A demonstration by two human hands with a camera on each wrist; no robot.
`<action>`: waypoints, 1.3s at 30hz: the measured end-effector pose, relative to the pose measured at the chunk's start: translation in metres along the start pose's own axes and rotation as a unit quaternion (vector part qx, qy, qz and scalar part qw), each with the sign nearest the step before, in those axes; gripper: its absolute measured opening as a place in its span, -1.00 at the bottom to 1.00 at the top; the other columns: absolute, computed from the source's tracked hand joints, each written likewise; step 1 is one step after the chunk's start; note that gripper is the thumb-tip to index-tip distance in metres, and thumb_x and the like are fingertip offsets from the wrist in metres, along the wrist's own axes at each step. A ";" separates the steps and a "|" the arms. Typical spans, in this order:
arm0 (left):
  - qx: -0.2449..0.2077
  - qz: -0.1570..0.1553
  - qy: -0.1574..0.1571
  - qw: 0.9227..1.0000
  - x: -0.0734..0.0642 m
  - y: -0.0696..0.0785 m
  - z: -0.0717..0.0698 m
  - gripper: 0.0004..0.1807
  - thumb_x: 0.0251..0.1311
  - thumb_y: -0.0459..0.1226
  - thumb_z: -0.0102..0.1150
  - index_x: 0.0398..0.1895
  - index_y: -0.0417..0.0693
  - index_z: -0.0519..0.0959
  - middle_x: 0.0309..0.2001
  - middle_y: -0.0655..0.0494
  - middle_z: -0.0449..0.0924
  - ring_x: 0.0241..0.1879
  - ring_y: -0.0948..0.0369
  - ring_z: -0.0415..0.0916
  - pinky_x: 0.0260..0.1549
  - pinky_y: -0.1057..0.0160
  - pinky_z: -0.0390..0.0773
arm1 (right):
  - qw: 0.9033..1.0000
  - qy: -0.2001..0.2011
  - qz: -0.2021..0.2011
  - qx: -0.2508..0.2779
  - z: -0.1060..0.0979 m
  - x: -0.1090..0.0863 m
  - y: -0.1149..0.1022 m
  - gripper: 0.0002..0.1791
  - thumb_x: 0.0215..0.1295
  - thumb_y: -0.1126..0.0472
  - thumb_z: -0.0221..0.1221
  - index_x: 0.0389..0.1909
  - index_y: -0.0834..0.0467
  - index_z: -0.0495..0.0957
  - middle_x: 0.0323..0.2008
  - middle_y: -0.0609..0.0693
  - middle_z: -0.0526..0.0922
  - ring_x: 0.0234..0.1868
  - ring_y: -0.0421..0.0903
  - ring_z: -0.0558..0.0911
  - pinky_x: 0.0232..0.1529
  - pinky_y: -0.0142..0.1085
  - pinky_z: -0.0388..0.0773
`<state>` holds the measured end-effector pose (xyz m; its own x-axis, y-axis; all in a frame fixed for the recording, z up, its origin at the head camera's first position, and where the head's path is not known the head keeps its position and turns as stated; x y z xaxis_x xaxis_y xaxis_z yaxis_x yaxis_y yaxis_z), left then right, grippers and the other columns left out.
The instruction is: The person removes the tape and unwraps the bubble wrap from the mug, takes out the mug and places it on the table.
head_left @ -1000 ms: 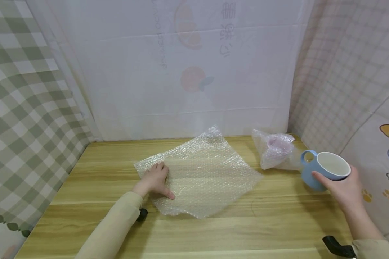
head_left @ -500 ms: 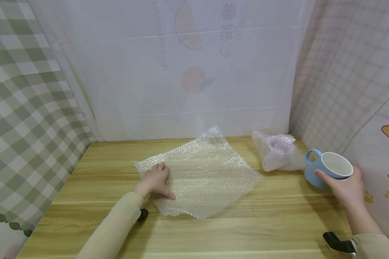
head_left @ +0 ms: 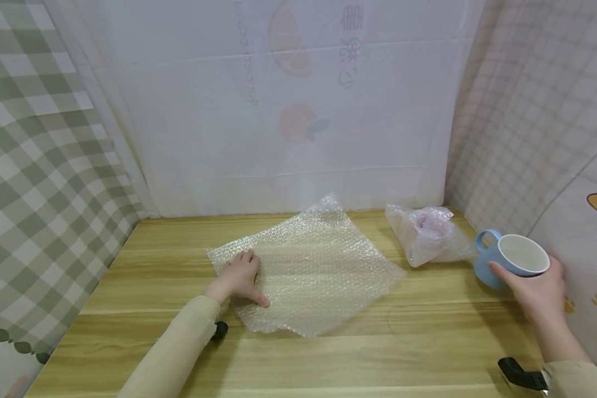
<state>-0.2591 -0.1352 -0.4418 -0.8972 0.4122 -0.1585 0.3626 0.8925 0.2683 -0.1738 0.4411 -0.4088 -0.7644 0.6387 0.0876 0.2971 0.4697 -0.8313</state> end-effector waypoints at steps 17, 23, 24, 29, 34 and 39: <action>-0.002 0.001 0.000 1.000 -0.001 0.000 0.000 0.28 -0.42 0.29 0.57 0.30 -0.38 0.33 0.40 -0.40 0.14 0.39 -0.32 0.06 0.20 -0.44 0.17 | 0.996 -0.029 -0.054 -0.066 0.000 0.005 0.005 0.05 0.07 0.00 0.45 0.39 0.43 0.08 0.12 0.34 0.35 -0.04 0.19 0.32 -0.05 -0.19 0.29; -0.001 -0.001 -0.002 1.000 -0.001 0.001 -0.001 0.27 -0.41 0.28 0.58 0.31 -0.38 0.32 0.40 -0.40 0.13 0.39 -0.32 0.04 0.21 -0.44 0.15 | 0.994 -0.043 -0.075 -0.063 0.006 0.011 0.008 -0.01 0.07 0.01 0.46 0.32 0.45 0.15 0.09 0.35 0.39 -0.15 0.02 0.38 -0.21 -0.34 0.29; 0.000 -0.001 -0.003 1.000 -0.001 0.001 -0.001 0.27 -0.40 0.28 0.57 0.32 -0.37 0.32 0.40 -0.40 0.13 0.40 -0.32 0.04 0.21 -0.44 0.15 | 0.994 -0.046 -0.079 -0.059 0.008 0.012 0.008 -0.01 0.07 0.02 0.46 0.32 0.45 0.16 0.08 0.33 0.40 -0.17 -0.02 0.38 -0.24 -0.38 0.27; 0.001 -0.001 -0.006 1.000 0.000 0.001 0.001 0.27 -0.39 0.29 0.57 0.33 -0.36 0.31 0.41 -0.39 0.12 0.40 -0.31 0.04 0.21 -0.44 0.16 | 0.993 -0.067 -0.078 -0.056 0.015 0.012 0.011 0.05 0.10 0.00 0.44 0.36 0.48 0.04 0.16 0.42 0.32 0.01 0.21 0.39 -0.16 -0.26 0.33; 0.001 -0.001 -0.003 1.000 0.000 0.001 0.001 0.27 -0.40 0.29 0.57 0.32 -0.36 0.32 0.41 -0.40 0.12 0.40 -0.31 0.04 0.21 -0.44 0.16 | 0.993 -0.069 -0.072 -0.055 0.019 0.013 0.010 0.09 0.11 -0.01 0.43 0.38 0.49 0.00 0.21 0.46 0.28 0.10 0.33 0.33 -0.07 -0.11 0.33; 0.001 -0.001 -0.001 1.000 0.000 0.001 0.001 0.26 -0.41 0.29 0.57 0.31 -0.36 0.33 0.41 -0.39 0.13 0.39 -0.31 0.05 0.21 -0.43 0.16 | 0.995 -0.064 -0.061 -0.045 0.022 0.012 0.010 0.08 0.10 -0.01 0.43 0.40 0.46 0.02 0.20 0.41 0.30 0.07 0.27 0.33 -0.03 -0.15 0.34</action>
<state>-0.2586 -0.1346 -0.4425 -0.8977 0.4104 -0.1603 0.3612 0.8939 0.2654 -0.1927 0.4404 -0.4283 -0.8633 0.4927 0.1091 0.2433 0.5958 -0.7654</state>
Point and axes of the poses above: each hand's wrist, its own x-axis towards the middle knuckle, its own z-axis out of the palm, y = z × x, the point moved 3 cm from there along x, towards the middle knuckle
